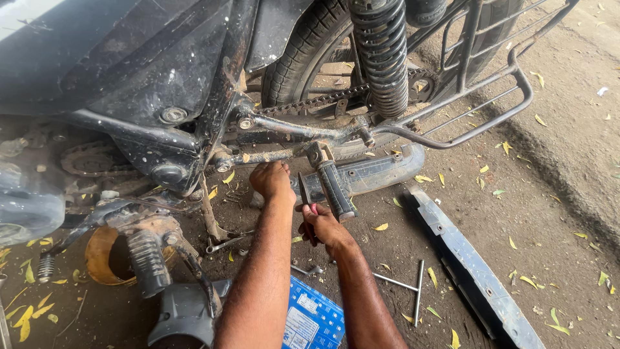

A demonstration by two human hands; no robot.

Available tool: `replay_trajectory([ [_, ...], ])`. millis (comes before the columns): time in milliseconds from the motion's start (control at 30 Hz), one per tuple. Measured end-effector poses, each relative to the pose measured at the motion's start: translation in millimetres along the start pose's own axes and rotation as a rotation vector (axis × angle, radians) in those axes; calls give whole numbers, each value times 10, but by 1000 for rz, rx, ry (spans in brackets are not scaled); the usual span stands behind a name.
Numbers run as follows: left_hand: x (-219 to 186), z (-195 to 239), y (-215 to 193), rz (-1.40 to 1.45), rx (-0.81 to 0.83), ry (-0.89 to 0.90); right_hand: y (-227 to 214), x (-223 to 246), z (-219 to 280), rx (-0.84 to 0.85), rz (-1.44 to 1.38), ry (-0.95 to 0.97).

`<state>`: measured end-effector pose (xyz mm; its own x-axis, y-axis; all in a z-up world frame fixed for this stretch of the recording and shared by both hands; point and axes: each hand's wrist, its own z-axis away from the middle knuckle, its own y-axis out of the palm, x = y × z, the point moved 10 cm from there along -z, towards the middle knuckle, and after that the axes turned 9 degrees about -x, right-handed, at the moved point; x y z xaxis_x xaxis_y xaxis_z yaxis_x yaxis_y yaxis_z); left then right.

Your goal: The person uses pliers to remove a cotter pin from the motorcycle's rear axle, then removes the axle nut and the chain. The person places the removed parts on the ground.

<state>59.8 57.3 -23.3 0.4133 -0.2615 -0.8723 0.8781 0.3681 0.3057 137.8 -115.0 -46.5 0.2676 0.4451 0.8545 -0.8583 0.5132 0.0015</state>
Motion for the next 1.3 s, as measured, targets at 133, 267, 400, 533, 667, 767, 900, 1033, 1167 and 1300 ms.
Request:
replay_trajectory([
  [133, -144, 187, -55, -91, -62, -42, 10, 42, 14, -2, -16, 0],
  [267, -164, 218, -69, -89, -67, -4, -8, -13, -22, -12, 11, -15],
  [400, -61, 101, -95, -46, -104, -3, 4, -11, -8, 1, -4, -29],
  [533, 89, -137, -215, -68, -127, -53, 27, -4, 65, 34, -14, 21],
  [667, 6, -264, -200, -172, 70, -188, 149, 167, 89, 129, 60, 37],
  [767, -221, -177, -109, -151, 164, -235, 197, 373, 37, 68, 142, 60],
  [900, -325, -152, -58, -197, 230, -157, 193, 510, -53, -3, 274, -11],
  [1033, -170, -235, -108, -185, 203, -181, 253, 379, -268, -1, 229, -82],
  [1167, -189, -209, -98, -196, 224, -180, 335, 315, -295, 3, 150, -92],
  [1300, -282, -156, -121, -224, 196, -139, 436, 458, -93, -6, 97, -147],
])
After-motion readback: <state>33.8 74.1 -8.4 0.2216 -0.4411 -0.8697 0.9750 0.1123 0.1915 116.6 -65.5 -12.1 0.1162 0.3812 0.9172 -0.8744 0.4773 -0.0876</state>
